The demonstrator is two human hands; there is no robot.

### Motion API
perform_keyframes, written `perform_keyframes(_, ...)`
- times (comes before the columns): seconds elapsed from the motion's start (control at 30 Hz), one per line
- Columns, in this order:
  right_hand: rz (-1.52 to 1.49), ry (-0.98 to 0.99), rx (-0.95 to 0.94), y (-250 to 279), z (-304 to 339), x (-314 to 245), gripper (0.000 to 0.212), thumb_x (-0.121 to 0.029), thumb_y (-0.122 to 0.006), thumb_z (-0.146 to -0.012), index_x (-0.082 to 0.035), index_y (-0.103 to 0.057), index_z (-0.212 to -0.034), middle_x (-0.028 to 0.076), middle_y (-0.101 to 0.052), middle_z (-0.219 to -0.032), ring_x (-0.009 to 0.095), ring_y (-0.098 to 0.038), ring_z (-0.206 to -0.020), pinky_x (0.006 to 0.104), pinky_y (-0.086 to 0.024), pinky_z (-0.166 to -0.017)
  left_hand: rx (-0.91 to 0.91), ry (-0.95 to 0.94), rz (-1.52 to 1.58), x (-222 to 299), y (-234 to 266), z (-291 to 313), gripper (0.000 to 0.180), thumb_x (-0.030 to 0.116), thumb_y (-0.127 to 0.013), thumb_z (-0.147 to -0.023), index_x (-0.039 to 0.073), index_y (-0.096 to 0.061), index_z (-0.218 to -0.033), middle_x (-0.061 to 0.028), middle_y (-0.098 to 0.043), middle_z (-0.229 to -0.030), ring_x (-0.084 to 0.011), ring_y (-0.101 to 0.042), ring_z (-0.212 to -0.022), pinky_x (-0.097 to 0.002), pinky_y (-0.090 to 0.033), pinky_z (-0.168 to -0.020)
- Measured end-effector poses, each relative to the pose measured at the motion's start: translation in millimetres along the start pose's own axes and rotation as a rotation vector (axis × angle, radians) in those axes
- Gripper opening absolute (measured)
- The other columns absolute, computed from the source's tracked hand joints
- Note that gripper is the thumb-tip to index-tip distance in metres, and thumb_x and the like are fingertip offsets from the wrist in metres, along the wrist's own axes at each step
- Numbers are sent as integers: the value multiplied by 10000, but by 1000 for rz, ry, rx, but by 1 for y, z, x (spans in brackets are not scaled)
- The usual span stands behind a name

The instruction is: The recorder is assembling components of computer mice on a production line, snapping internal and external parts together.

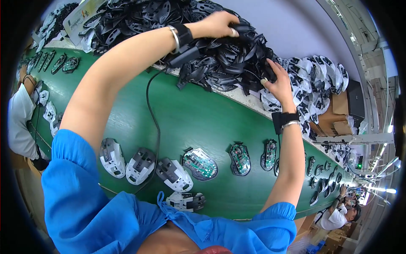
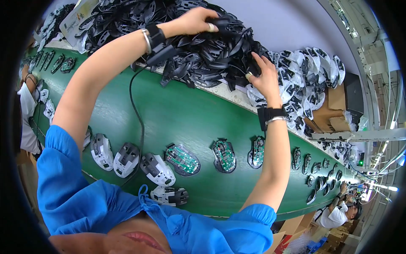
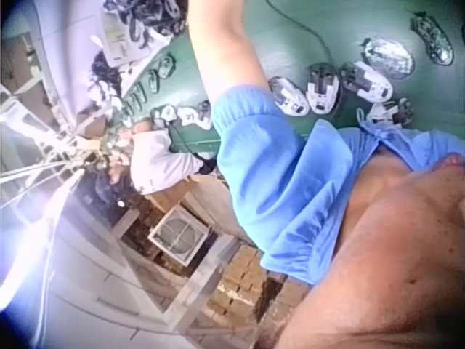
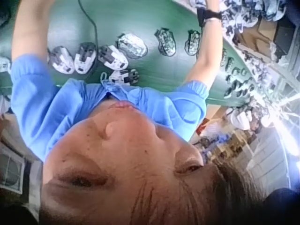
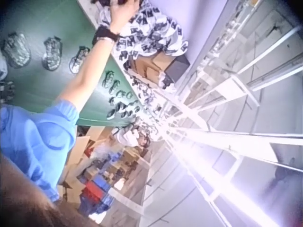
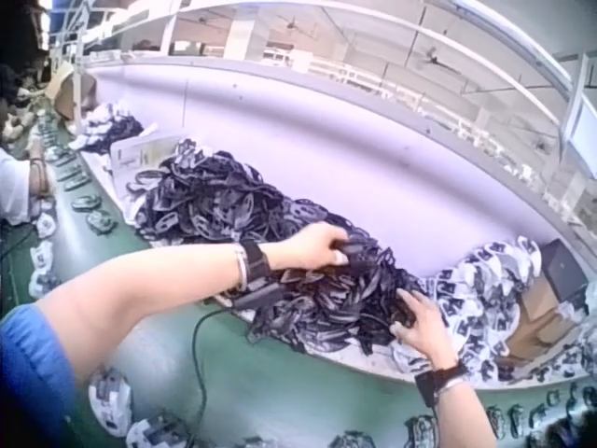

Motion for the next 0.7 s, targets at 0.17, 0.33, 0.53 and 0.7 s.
perform_keyframes(0.17,-293,-183,41,-14,9,-28,325,-74,-690,-693,-77,-668,-1017,92,-648,-935,269,-587,-921,359,-485,-825,241,-86,524,-60,54,38,232,142,-672,-811,-2,-660,-993,-105,-672,-808,-173,-638,-701,-302,-504,-659)
perform_keyframes(0.33,-119,134,-71,-44,6,-109,365,-112,-698,-689,-112,-658,-1051,66,-623,-988,258,-575,-985,366,-507,-807,368,469,353,-60,100,74,153,65,-633,-815,1,-666,-950,-68,-654,-709,-117,-601,-607,-272,-472,-541)
perform_keyframes(0.53,-29,-32,-43,-62,6,-98,283,-92,-696,-667,-86,-640,-945,79,-608,-896,276,-594,-927,393,-503,-761,51,496,592,-36,90,118,160,68,-540,-852,36,-577,-1004,-52,-674,-926,-118,-648,-799,-256,-470,-694)
perform_keyframes(0.7,-84,-79,26,-38,18,-104,176,-142,-659,-746,-56,-603,-889,98,-595,-840,303,-602,-811,391,-491,-699,-74,512,631,10,97,186,220,15,-518,-850,-3,-564,-1064,-58,-661,-904,-103,-613,-757,-230,-461,-711)
Point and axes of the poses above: each hand's wrist, its own z-axis away from the middle knuckle, its own y-axis out of the back of the hand, x = y × z, the point moved 10 cm from there along -z, towards the middle knuckle
